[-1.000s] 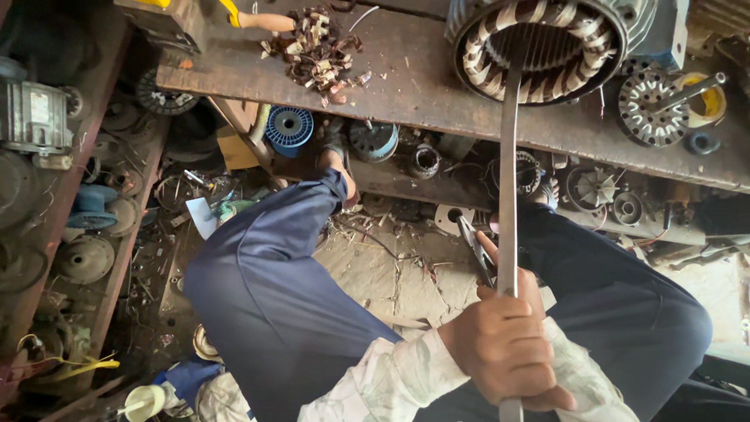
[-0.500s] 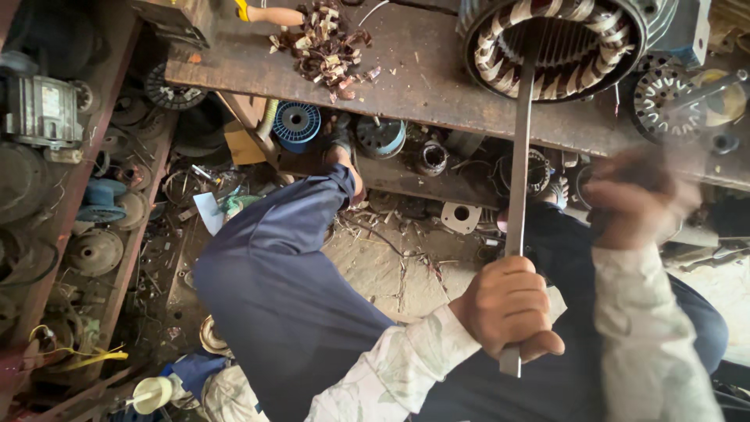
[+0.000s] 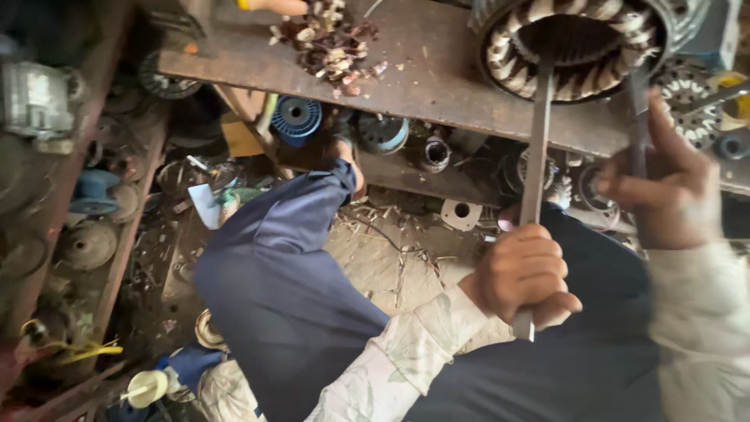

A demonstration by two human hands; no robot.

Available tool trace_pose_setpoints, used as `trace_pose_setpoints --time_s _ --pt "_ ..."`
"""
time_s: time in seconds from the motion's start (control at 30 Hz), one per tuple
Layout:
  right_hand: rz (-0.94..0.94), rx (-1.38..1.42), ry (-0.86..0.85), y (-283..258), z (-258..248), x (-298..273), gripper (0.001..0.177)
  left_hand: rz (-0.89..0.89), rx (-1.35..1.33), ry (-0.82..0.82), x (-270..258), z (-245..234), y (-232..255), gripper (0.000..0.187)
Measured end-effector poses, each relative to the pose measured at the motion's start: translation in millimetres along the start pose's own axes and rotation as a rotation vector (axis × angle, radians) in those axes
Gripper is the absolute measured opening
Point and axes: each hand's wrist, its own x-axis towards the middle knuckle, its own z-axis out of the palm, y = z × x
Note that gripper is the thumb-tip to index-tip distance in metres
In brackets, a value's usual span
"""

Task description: The person uses a hammer and a metal bar to repeatedly strike the stator of an electric motor, likely to loosen or remove components. The person holds the bar against the stator and strikes it with the hammer in a repetitive manner.

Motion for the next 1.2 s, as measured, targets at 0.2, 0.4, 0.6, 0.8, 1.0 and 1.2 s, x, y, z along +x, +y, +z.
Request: trace_pose_setpoints --time_s 0.2,0.4,0.6,0.8,1.0,1.2 --pt "-0.082 -0.406 -0.181 -6.5 6.6 7.6 0.098 0.03 0.042 -0.013 1.8 -0.7 -20.1 0.032" --pt "-0.045 -0.539 -0.221 26.1 -3.5 13.6 0.104 0.027 0.024 0.086 12.8 -2.6 -37.3 0.034" --pt "-0.09 -0.373 -0.204 18.2 1.7 -8.7 0.105 0.066 0.092 -0.088 12.4 -6.6 -9.4 0.035" --pt "-0.08 -0.099 -0.096 6.2 20.9 -58.7 0.105 0.2 0.24 -0.335 0.9 17.5 40.3 0.043" --pt "-0.053 0.464 0.258 55.1 63.7 -128.8 0.088 0.112 0.28 -0.413 6.8 28.4 75.0 0.034" --pt "-0.001 0.757 -0.103 64.1 70.0 -139.4 0.096 -0.21 0.25 -0.44 15.0 43.4 85.4 0.027"
